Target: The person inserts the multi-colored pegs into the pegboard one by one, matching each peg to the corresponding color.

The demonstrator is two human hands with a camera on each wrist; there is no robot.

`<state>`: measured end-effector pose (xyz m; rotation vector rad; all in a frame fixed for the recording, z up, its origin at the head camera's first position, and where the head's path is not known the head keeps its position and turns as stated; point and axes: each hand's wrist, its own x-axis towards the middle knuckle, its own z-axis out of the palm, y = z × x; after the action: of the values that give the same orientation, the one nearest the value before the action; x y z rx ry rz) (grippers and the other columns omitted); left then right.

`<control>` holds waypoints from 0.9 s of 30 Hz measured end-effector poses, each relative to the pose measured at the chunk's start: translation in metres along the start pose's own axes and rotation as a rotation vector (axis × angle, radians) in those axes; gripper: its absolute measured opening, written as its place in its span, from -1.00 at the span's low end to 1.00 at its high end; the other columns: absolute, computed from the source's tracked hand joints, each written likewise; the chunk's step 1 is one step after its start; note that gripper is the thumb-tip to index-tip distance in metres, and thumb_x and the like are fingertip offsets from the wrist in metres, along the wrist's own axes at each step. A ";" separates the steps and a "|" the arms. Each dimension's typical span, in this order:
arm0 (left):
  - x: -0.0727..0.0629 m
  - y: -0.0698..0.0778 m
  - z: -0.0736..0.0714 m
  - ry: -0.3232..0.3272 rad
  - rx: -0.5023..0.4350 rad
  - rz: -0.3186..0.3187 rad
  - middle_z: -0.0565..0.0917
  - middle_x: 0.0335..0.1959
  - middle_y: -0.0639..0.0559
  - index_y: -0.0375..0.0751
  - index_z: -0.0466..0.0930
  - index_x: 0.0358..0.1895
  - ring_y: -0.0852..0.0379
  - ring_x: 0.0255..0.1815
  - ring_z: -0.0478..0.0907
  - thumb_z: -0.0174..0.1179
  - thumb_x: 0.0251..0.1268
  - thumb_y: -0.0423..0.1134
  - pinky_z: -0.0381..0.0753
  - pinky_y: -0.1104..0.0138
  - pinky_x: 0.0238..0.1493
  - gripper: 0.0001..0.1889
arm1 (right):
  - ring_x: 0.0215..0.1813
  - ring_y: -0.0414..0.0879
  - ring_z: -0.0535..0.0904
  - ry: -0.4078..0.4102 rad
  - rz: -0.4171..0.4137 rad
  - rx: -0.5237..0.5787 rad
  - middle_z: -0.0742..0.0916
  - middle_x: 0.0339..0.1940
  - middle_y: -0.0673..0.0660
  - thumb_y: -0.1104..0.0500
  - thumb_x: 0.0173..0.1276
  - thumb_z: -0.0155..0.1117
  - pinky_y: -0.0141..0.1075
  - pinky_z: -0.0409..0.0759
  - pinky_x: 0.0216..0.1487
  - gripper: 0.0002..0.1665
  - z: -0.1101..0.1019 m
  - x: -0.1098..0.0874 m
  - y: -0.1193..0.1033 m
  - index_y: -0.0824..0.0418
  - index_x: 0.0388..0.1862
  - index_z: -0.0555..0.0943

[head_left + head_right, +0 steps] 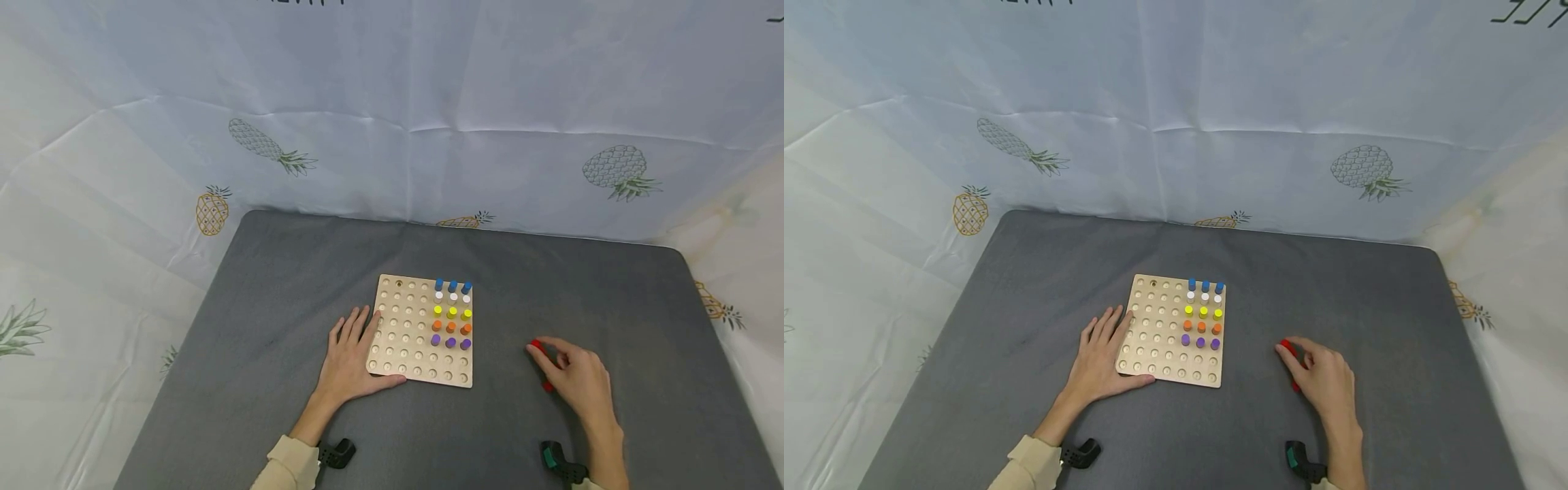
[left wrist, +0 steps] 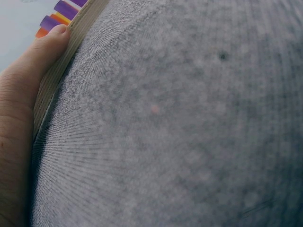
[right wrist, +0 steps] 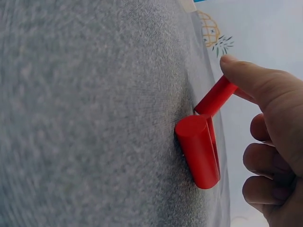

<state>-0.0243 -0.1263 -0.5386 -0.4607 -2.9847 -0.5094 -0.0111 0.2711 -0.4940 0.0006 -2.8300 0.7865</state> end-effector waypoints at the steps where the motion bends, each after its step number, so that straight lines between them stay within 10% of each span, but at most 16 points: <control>1: 0.000 0.000 0.000 0.000 0.000 0.000 0.24 0.63 -0.13 -0.03 0.10 0.65 -0.14 0.67 0.14 0.32 -0.27 0.64 0.07 -0.11 0.60 0.36 | -0.69 -0.41 -0.09 0.002 -0.001 0.000 0.21 -0.78 -0.19 0.06 0.17 0.60 -0.48 -0.07 -0.70 -0.73 0.000 0.000 0.000 0.09 -0.17 0.82; 27: 0.001 0.001 -0.002 0.012 -0.015 0.010 0.25 0.62 -0.14 -0.04 0.11 0.65 -0.15 0.66 0.15 0.35 -0.27 0.61 0.07 -0.12 0.59 0.35 | -0.72 -0.47 -0.08 -0.015 -0.031 0.148 0.20 -0.80 -0.21 0.16 0.21 0.57 -0.46 -0.01 -0.72 -0.77 0.008 0.004 -0.026 0.15 -0.14 0.83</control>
<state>-0.0250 -0.1254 -0.5362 -0.4724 -2.9677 -0.5327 -0.0146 0.2447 -0.4866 0.0725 -2.7715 0.9909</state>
